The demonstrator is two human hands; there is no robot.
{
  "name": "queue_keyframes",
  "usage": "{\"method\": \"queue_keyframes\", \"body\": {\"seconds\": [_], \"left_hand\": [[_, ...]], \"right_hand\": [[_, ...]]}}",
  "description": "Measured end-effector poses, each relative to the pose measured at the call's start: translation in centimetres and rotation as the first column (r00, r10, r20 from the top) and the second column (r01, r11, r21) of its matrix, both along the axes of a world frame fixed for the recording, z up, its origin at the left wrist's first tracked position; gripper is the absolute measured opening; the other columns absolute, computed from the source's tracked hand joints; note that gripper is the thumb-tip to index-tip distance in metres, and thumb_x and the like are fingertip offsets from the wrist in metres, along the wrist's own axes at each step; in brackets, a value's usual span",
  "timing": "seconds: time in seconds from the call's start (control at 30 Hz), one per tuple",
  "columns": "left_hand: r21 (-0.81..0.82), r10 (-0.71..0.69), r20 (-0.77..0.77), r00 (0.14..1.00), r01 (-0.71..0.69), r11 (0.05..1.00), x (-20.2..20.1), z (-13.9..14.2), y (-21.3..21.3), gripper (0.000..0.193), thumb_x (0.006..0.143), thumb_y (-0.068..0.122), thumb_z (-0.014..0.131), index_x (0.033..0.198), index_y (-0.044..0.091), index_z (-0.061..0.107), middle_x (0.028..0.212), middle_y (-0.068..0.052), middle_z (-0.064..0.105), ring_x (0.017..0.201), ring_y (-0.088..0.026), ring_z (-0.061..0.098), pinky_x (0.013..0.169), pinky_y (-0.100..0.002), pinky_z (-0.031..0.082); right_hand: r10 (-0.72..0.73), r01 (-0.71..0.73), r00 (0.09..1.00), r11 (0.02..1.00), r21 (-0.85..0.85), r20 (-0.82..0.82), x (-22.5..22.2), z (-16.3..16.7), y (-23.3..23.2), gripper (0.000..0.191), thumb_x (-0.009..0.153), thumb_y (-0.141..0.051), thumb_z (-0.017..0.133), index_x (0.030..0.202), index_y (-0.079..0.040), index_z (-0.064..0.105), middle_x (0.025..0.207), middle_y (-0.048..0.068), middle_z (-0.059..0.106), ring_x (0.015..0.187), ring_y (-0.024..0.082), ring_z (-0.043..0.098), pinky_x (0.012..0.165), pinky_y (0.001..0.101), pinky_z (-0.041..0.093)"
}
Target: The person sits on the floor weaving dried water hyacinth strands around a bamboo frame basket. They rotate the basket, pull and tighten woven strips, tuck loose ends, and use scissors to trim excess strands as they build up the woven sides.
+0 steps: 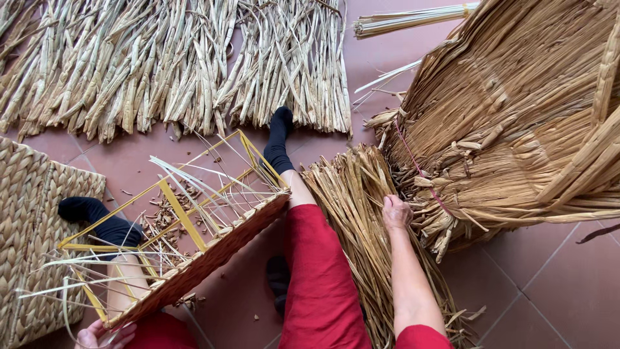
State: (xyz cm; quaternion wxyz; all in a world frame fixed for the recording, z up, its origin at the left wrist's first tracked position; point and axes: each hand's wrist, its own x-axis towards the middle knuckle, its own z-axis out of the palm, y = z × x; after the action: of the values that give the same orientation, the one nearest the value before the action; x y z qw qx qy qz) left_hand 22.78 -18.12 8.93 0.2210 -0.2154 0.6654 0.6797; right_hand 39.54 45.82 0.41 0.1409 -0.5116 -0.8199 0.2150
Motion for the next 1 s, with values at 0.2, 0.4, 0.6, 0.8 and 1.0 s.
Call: {"method": "queue_keyframes", "body": {"seconds": [0.2, 0.4, 0.6, 0.8, 1.0], "left_hand": [[-0.078, 0.015, -0.093, 0.996, -0.023, 0.997, 1.2, 0.4, 0.1, 0.099, 0.104, 0.077, 0.027, 0.146, -0.012, 0.037, 0.132, -0.038, 0.054, 0.11, -0.054, 0.06, 0.093, -0.067, 0.05], [-0.085, 0.013, -0.161, 0.987, -0.027, 0.996, 2.3, 0.5, -1.3, 0.083, 0.111, 0.063, 0.023, 0.145, -0.011, 0.037, 0.13, -0.034, 0.056, 0.108, -0.051, 0.062, 0.091, -0.063, 0.051], [-0.139, -0.025, -0.238, 0.971, -0.008, 0.99, 3.9, -0.7, -3.3, 0.072, 0.114, 0.052, 0.023, 0.143, -0.012, 0.04, 0.131, -0.034, 0.056, 0.105, -0.047, 0.064, 0.09, -0.06, 0.053], [-0.18, 0.051, -0.263, 0.963, -0.101, 0.979, 4.4, -1.1, -4.5, 0.067, 0.116, 0.048, 0.027, 0.142, -0.012, 0.041, 0.13, -0.033, 0.058, 0.101, -0.045, 0.066, 0.086, -0.056, 0.056], [-0.224, 0.106, -0.338, 0.935, -0.189, 0.956, 5.3, -1.0, -4.5, 0.059, 0.116, 0.041, 0.036, 0.139, -0.011, 0.048, 0.126, -0.031, 0.063, 0.095, -0.039, 0.069, 0.081, -0.049, 0.057]], "right_hand": [[0.185, -0.133, 0.95, 0.968, 0.211, -0.252, 1.2, 0.6, -0.1, 0.016, 0.094, -0.019, 0.071, 0.102, -0.007, 0.077, 0.097, 0.015, 0.073, 0.089, 0.034, 0.07, 0.08, 0.0426, 0.055], [-0.064, -0.032, 0.897, 0.978, -0.208, -0.438, 0.1, 2.6, -0.6, 0.018, 0.085, -0.015, 0.086, 0.092, -0.007, 0.073, 0.092, 0.014, 0.075, 0.079, 0.023, 0.067, 0.073, 0.0328, 0.056], [0.28, -0.241, 0.951, 0.938, 0.249, -0.135, -1.3, 3.7, -1.2, 0.037, 0.083, -0.014, 0.074, 0.12, -0.01, 0.071, 0.121, 0.014, 0.07, 0.109, 0.034, 0.064, 0.096, 0.0487, 0.049], [0.227, -0.228, 0.974, 0.97, 0.085, 0.02, -4.0, 3.4, -2.2, 0.052, 0.076, -0.023, 0.075, 0.126, -0.016, 0.067, 0.115, 0.01, 0.071, 0.108, 0.04, 0.059, 0.093, 0.0518, 0.043], [0.151, -0.196, 0.967, 0.956, 0.216, 0.207, -5.3, 3.3, -2.3, 0.01, 0.092, -0.027, 0.073, 0.089, -0.018, 0.072, 0.103, 0.005, 0.075, 0.102, 0.033, 0.063, 0.092, 0.0486, 0.052]]}}
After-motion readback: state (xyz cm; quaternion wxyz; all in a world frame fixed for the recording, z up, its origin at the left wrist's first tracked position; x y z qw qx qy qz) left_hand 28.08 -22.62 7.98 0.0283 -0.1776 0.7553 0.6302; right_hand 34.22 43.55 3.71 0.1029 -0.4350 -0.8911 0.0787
